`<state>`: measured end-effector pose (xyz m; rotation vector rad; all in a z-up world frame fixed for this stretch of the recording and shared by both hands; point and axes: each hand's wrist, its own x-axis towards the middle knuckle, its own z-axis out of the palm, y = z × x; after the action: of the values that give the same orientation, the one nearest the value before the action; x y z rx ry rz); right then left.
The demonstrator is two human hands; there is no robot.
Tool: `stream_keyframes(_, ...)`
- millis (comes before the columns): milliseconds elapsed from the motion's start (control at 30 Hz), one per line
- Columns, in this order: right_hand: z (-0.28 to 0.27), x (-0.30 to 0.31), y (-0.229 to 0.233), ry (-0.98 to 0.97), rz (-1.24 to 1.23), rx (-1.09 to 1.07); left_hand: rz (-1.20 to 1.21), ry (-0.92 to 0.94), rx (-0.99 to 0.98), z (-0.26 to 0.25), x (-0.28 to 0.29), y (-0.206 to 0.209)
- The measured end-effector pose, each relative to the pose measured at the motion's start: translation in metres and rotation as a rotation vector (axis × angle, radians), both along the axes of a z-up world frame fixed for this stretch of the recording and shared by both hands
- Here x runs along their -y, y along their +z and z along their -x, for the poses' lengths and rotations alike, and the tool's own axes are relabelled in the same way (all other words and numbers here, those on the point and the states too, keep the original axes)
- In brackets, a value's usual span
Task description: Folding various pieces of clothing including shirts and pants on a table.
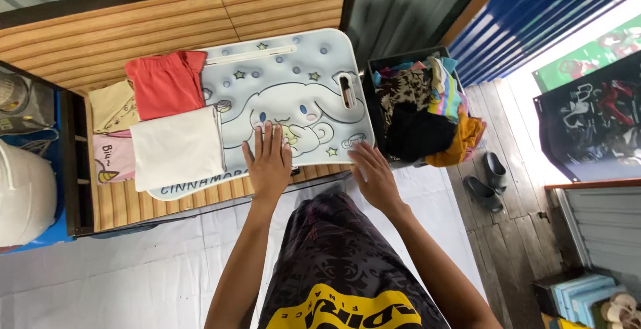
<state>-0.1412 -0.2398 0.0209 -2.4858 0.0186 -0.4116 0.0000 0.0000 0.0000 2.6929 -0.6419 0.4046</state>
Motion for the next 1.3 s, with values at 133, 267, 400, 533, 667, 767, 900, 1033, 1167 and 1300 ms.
stream_keyframes(133, 0.023, 0.01, 0.0, -0.096, -0.022, 0.029, 0.021, 0.0, 0.018, 0.017, -0.004, -0.007)
stream_keyframes(267, 0.04, 0.027, -0.002, -0.247, -0.115, 0.0, 0.126, 0.024, -0.044, 0.031, -0.002, -0.014)
stream_keyframes(400, 0.053, 0.049, -0.007, -0.346, -0.273, -0.082, 0.225, 0.067, -0.118, 0.037, 0.016, -0.007)
stream_keyframes(533, 0.058, 0.075, -0.016, -0.364, -0.351, -0.066, 0.295, 0.021, -0.106, 0.043, 0.048, 0.009)
stream_keyframes(667, 0.062, 0.118, -0.029, -0.406, -0.33, -0.098, 0.354, -0.033, -0.085, 0.05, 0.098, 0.023)
stream_keyframes(767, 0.062, 0.16, -0.047, -0.416, -0.345, -0.101, 0.369, -0.047, -0.077, 0.055, 0.135, 0.027)
stream_keyframes(900, 0.056, 0.222, -0.077, -0.465, -0.302, -0.205, 0.324, -0.086, -0.014, 0.063, 0.177, 0.034)
stream_keyframes(1033, 0.044, 0.284, -0.148, -0.411, -0.183, -0.238, 0.279, -0.112, 0.007, 0.075, 0.22, 0.041)
stream_keyframes(1167, 0.025, 0.321, -0.191, -0.437, -0.273, -0.454, 0.317, -0.177, -0.086, 0.088, 0.261, 0.022)
stream_keyframes(1300, 0.012, 0.341, -0.22, -0.339, -0.195, -0.318, 0.259, -0.179, -0.514, 0.089, 0.304, -0.009)
